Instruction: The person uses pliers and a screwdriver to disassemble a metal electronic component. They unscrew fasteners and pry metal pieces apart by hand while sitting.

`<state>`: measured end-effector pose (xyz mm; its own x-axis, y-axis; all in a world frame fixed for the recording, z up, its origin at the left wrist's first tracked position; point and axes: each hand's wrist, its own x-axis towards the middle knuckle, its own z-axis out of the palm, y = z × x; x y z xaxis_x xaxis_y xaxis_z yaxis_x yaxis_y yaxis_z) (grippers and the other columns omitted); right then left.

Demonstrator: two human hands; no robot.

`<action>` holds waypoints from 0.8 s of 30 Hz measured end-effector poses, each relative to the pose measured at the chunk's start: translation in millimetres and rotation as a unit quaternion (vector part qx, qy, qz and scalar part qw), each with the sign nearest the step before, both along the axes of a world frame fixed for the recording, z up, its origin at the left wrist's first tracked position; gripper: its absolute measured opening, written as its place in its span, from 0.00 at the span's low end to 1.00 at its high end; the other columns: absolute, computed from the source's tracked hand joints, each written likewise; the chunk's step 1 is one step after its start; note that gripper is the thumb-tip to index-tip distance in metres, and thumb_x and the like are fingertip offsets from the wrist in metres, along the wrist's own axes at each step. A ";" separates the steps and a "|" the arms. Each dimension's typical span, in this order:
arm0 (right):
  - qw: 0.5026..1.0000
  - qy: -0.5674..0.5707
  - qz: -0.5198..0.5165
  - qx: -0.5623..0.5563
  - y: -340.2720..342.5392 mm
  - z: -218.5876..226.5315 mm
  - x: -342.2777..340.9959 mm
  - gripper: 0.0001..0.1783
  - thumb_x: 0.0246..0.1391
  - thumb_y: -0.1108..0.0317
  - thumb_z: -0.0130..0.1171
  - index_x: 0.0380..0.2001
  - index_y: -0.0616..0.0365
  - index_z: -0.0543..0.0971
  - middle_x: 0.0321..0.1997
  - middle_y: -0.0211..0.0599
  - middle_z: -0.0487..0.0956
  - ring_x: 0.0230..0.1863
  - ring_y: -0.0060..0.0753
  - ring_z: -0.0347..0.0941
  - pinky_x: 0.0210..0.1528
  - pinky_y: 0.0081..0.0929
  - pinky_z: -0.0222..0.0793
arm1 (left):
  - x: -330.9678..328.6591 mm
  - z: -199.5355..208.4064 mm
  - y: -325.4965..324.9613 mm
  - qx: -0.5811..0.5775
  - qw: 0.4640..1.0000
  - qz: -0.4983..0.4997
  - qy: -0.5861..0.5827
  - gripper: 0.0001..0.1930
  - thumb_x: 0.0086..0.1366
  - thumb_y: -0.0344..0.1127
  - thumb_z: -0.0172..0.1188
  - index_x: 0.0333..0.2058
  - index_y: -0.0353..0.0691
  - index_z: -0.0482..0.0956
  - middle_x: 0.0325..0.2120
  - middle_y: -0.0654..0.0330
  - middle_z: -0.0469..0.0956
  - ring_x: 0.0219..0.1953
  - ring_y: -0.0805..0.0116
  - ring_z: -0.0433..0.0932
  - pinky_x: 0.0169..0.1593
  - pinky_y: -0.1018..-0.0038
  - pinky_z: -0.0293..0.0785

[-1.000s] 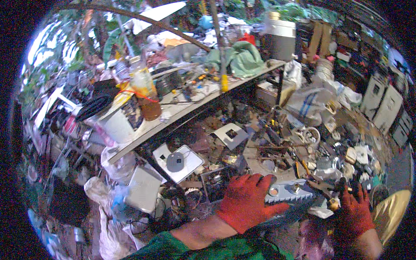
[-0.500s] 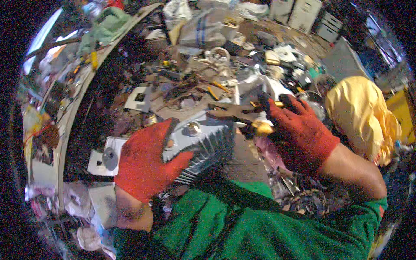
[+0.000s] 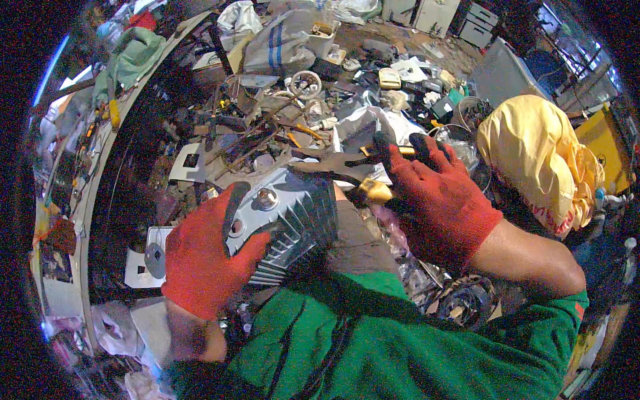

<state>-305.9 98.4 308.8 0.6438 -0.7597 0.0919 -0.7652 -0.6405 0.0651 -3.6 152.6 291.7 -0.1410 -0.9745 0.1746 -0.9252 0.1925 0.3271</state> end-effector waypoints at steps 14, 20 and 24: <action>0.999 0.033 -0.031 -0.019 25.9 -0.3 -1.9 0.43 0.41 0.66 0.59 0.64 0.64 0.61 0.50 0.55 0.73 0.60 0.71 0.62 0.61 0.69 0.54 | -28.2 23.4 -2.4 0.136 0.983 -0.045 -0.116 0.40 0.59 0.57 0.62 0.59 0.32 0.65 0.34 0.44 0.78 0.30 0.46 0.82 0.32 0.57 0.78; 0.999 -0.005 -0.035 -0.033 41.4 2.2 3.5 0.40 0.35 0.68 0.60 0.59 0.59 0.69 0.47 0.53 0.74 0.56 0.69 0.65 0.58 0.66 0.57 | -18.7 26.6 -16.1 0.199 0.974 -0.108 -0.015 0.40 0.58 0.52 0.64 0.61 0.30 0.62 0.37 0.42 0.78 0.36 0.44 0.81 0.39 0.56 0.78; 0.998 -0.039 -0.004 -0.054 46.1 3.2 12.2 0.38 0.33 0.68 0.61 0.57 0.53 0.72 0.45 0.51 0.74 0.53 0.66 0.67 0.55 0.63 0.61 | -3.4 -6.8 -29.8 0.096 0.963 -0.176 0.179 0.41 0.56 0.45 0.68 0.63 0.32 0.60 0.49 0.38 0.74 0.53 0.43 0.75 0.56 0.58 0.71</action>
<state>-293.7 144.5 312.0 0.6257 -0.7473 0.2239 -0.7754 -0.6271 0.0739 -7.0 122.8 284.9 -0.4335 -0.8962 0.0945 -0.6352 0.3783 0.6734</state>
